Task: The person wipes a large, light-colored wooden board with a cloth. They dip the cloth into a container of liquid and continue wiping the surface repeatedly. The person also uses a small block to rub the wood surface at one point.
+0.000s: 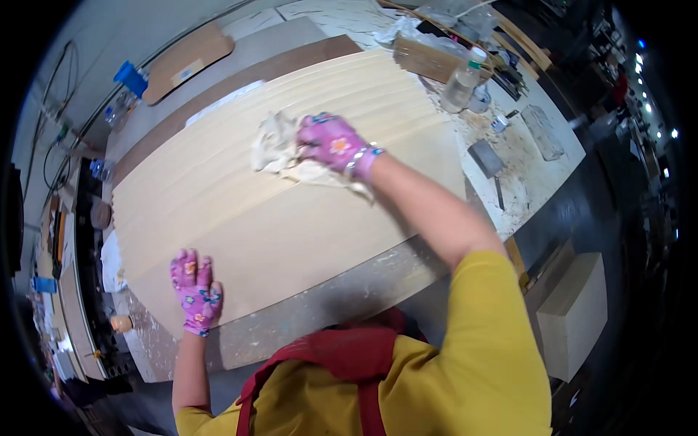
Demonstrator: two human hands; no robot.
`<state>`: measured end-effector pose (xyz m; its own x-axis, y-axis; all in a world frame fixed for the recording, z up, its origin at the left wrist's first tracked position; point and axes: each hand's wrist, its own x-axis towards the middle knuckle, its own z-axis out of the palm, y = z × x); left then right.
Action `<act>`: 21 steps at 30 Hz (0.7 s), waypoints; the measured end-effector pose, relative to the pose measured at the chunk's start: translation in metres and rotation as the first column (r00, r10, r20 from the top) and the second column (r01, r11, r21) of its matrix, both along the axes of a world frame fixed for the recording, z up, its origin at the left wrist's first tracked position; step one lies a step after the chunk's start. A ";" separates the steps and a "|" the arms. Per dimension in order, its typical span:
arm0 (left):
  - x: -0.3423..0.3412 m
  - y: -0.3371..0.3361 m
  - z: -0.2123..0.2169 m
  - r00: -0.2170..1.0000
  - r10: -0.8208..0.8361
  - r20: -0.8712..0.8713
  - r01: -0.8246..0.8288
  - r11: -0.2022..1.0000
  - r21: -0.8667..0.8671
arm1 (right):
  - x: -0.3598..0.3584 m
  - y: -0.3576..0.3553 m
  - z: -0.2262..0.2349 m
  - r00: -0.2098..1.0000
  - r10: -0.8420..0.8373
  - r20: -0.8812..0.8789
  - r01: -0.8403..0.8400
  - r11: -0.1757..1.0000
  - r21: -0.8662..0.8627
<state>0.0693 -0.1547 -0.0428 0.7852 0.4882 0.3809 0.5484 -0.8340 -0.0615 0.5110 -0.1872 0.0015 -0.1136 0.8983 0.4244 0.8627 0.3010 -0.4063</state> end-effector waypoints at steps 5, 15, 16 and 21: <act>0.060 -0.005 0.008 0.994 -0.110 -0.021 0.110 0.994 0.018 | 0.090 -0.026 -0.012 0.981 0.138 -0.133 -0.130 0.989 0.066; 0.065 -0.006 0.005 0.997 -0.076 -0.018 0.076 0.996 0.042 | 0.284 -0.141 0.030 0.676 -0.668 -0.310 0.647 0.740 -0.185; 0.064 -0.006 0.006 0.998 -0.065 -0.024 0.066 0.998 0.025 | 0.278 -0.131 0.040 0.761 -0.551 -0.342 0.529 0.833 -0.166; 0.063 -0.006 0.010 0.995 -0.104 -0.012 0.104 0.995 -0.004 | 0.183 -0.063 0.011 0.973 -0.207 0.107 0.213 0.976 -0.049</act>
